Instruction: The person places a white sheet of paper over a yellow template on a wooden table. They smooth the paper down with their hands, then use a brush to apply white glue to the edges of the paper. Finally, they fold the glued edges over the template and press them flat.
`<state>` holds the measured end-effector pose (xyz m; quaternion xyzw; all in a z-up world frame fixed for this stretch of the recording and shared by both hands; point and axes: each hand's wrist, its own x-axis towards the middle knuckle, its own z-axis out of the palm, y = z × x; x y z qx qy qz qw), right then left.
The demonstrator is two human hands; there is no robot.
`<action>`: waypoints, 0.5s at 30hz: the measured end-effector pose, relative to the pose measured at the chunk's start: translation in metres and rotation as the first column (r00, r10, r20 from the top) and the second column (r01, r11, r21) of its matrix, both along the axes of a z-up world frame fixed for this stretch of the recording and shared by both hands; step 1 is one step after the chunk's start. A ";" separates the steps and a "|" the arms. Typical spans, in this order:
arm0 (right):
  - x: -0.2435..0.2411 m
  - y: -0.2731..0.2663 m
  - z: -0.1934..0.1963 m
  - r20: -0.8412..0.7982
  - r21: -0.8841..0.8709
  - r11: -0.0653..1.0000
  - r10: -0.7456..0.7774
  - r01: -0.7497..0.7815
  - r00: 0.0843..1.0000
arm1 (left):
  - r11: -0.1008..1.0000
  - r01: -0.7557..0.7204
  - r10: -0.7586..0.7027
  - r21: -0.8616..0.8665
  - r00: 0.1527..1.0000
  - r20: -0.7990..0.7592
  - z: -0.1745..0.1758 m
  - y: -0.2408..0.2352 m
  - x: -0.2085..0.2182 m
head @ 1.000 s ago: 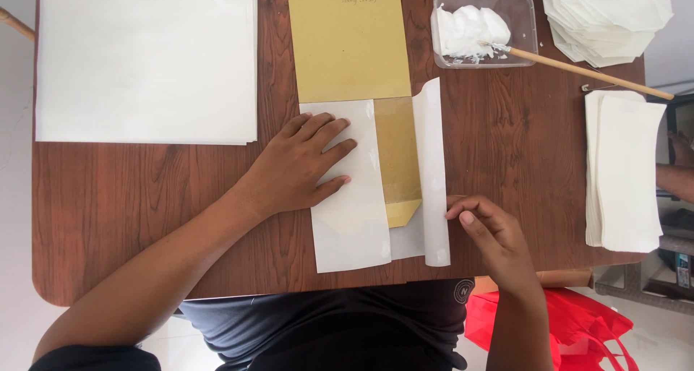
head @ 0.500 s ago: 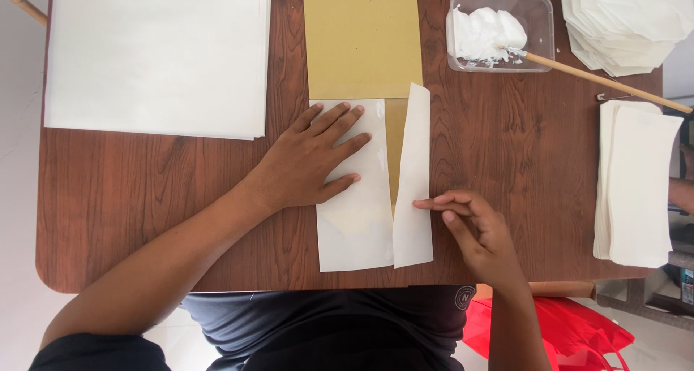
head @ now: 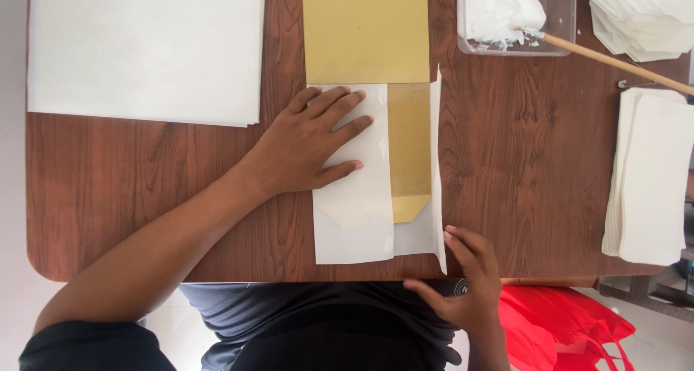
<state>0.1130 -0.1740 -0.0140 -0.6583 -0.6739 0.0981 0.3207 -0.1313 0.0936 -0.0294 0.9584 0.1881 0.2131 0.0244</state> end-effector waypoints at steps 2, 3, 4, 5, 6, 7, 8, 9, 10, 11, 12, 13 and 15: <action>-0.005 -0.003 -0.004 0.051 0.049 0.998 -0.037 0.035 0.998 | 1.000 0.017 -0.017 -0.004 1.000 -0.002 0.001 0.000 0.002; -0.009 0.001 -0.001 0.078 0.067 0.997 -0.035 0.030 0.996 | 1.000 0.012 -0.012 0.005 1.000 -0.003 0.002 0.000 0.002; -0.013 0.005 0.002 0.104 0.084 0.996 -0.033 0.024 0.994 | 1.000 0.007 -0.007 0.014 1.000 -0.004 0.003 0.001 0.002; -0.013 0.008 0.003 0.103 0.093 0.995 -0.037 0.027 0.994 | 1.000 0.010 -0.010 0.022 1.000 -0.006 0.003 0.001 0.003; -0.014 0.011 0.004 0.122 0.092 0.996 -0.019 0.008 0.992 | 1.000 0.009 -0.009 0.013 1.000 -0.014 0.004 0.001 0.004; -0.015 0.013 0.006 0.141 0.086 0.996 0.005 -0.017 0.990 | 1.000 0.003 -0.003 -0.003 1.000 -0.024 0.004 0.000 0.003; -0.017 0.016 0.007 0.138 0.089 0.996 0.007 -0.019 0.990 | 1.000 0.000 0.000 0.000 1.000 -0.027 0.004 0.000 0.003; -0.018 0.018 0.008 0.163 0.090 0.996 0.007 -0.022 0.987 | 1.000 -0.001 0.000 -0.010 1.000 -0.030 0.004 -0.001 0.003; -0.019 0.020 0.009 0.187 0.091 0.996 0.008 -0.025 0.982 | 1.000 -0.002 0.001 -0.021 0.999 -0.033 0.004 -0.001 0.003; -0.019 0.020 0.008 0.185 0.093 0.995 0.012 -0.030 0.983 | 1.000 -0.006 0.006 -0.018 0.999 -0.034 0.003 -0.002 0.004; -0.018 0.020 0.008 0.217 0.041 0.999 0.008 -0.017 0.976 | 1.000 -0.004 0.003 -0.031 1.000 -0.029 0.003 -0.001 0.004; -0.018 0.020 0.007 0.247 -0.013 1.000 0.003 0.000 0.969 | 0.999 0.000 -0.001 -0.044 1.000 -0.025 0.003 -0.001 0.004; -0.016 0.020 0.007 0.280 -0.029 0.999 0.030 -0.022 0.959 | 1.000 -0.003 0.003 -0.016 1.000 -0.023 0.003 -0.001 0.004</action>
